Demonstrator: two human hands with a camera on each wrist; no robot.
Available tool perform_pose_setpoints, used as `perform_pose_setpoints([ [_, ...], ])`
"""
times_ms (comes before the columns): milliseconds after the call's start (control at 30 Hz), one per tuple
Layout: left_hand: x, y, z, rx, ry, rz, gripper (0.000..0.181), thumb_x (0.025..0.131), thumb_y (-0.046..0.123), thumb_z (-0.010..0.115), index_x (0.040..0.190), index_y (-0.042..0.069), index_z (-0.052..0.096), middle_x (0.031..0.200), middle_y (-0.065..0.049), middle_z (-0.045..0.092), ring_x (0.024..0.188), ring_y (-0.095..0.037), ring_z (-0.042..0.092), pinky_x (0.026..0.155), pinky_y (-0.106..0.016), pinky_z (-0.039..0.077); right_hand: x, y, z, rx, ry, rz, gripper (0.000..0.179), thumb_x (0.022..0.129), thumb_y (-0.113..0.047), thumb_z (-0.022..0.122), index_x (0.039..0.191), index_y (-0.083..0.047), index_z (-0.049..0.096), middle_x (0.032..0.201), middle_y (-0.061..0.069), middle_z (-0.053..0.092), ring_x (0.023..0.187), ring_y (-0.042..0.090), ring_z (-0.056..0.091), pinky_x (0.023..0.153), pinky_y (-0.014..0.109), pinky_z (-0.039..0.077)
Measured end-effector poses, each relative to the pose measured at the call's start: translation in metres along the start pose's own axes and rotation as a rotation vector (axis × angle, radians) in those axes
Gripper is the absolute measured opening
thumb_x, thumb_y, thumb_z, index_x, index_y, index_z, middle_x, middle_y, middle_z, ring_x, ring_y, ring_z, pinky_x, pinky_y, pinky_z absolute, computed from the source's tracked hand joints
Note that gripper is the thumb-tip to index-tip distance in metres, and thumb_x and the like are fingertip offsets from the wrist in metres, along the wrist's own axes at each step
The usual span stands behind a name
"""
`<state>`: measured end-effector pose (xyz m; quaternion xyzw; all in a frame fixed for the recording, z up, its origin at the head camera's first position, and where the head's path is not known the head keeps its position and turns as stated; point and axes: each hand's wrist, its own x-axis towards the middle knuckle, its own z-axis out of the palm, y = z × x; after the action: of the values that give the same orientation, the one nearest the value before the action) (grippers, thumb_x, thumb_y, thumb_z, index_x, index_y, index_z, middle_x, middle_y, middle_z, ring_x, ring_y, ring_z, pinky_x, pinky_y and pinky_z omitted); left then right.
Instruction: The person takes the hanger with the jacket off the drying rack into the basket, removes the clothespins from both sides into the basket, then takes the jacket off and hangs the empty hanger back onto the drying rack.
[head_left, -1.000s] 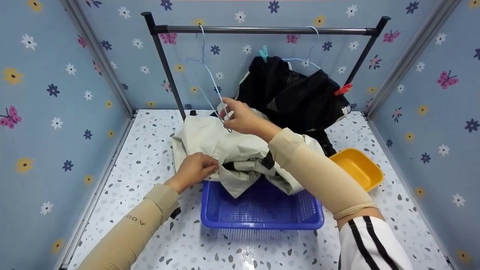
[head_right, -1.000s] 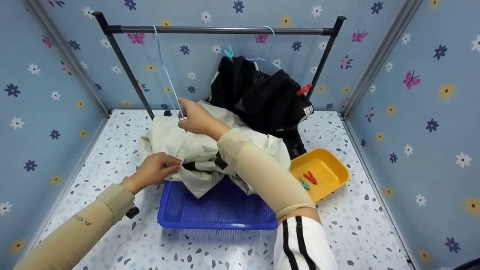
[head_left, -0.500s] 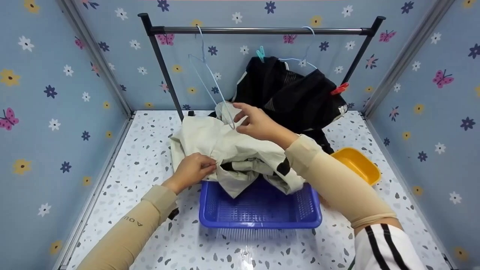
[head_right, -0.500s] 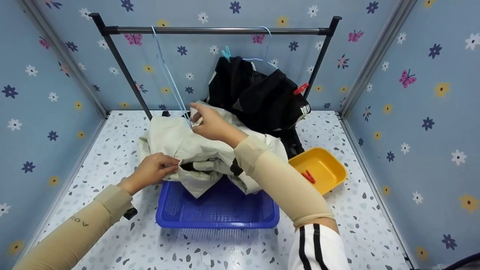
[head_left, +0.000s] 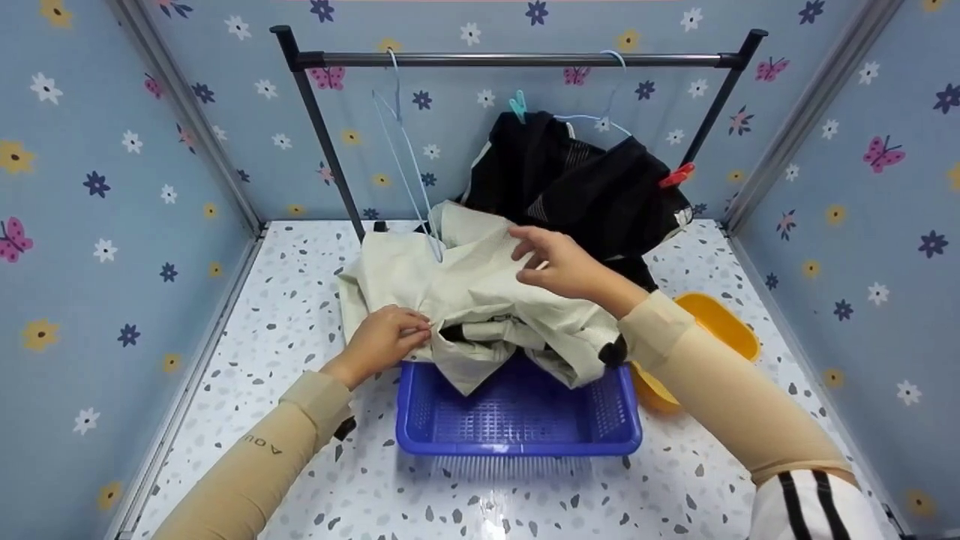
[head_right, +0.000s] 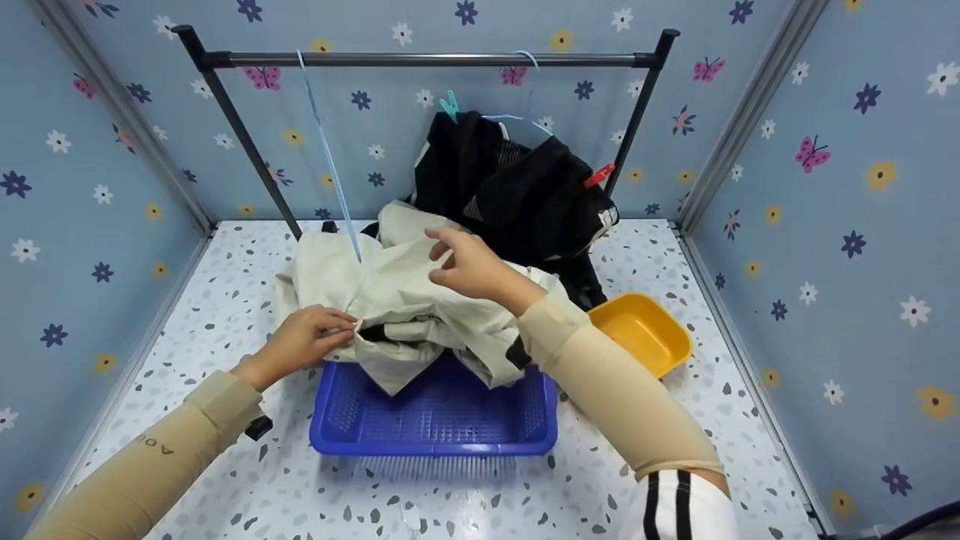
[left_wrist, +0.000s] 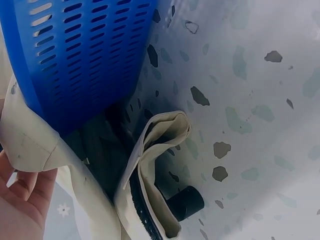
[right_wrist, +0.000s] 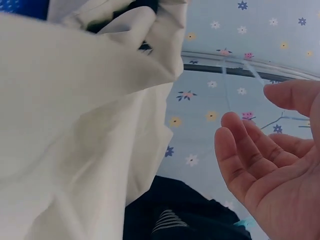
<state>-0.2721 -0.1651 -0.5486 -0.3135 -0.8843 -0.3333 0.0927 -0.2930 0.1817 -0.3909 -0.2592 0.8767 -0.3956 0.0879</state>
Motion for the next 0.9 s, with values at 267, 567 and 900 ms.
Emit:
perform_pose_setpoints([
  [267, -0.001, 0.017, -0.007, -0.030, -0.003, -0.035, 0.016, 0.104, 0.015, 0.079, 0.107, 0.003, 0.089, 0.128, -0.022, 0.076, 0.118, -0.045, 0.072, 0.109, -0.062, 0.058, -0.034, 0.027, -0.004, -0.076, -0.084, -0.024, 0.047, 0.100, -0.011, 0.084, 0.141, 0.008, 0.070, 0.140, 0.031, 0.074, 0.119, 0.047, 0.077, 0.103, 0.059, 0.065],
  [567, -0.003, 0.031, -0.016, 0.017, -0.026, -0.004, 0.014, 0.102, 0.009, 0.079, 0.111, 0.000, 0.086, 0.129, -0.022, 0.074, 0.122, -0.043, 0.068, 0.111, -0.059, 0.056, -0.073, 0.050, 0.001, -0.182, -0.229, -0.080, 0.057, 0.096, -0.024, 0.091, 0.143, 0.003, 0.072, 0.138, 0.023, 0.077, 0.123, 0.042, 0.074, 0.105, 0.063, 0.062],
  [900, 0.002, 0.038, -0.025, -0.037, -0.173, 0.047, 0.057, 0.087, 0.010, 0.074, 0.144, 0.002, 0.073, 0.141, -0.019, 0.077, 0.135, -0.043, 0.070, 0.122, -0.064, 0.051, -0.098, 0.059, 0.003, -0.332, -0.323, -0.128, 0.081, 0.083, -0.032, 0.100, 0.152, -0.004, 0.066, 0.153, 0.020, 0.069, 0.139, 0.041, 0.065, 0.121, 0.063, 0.053],
])
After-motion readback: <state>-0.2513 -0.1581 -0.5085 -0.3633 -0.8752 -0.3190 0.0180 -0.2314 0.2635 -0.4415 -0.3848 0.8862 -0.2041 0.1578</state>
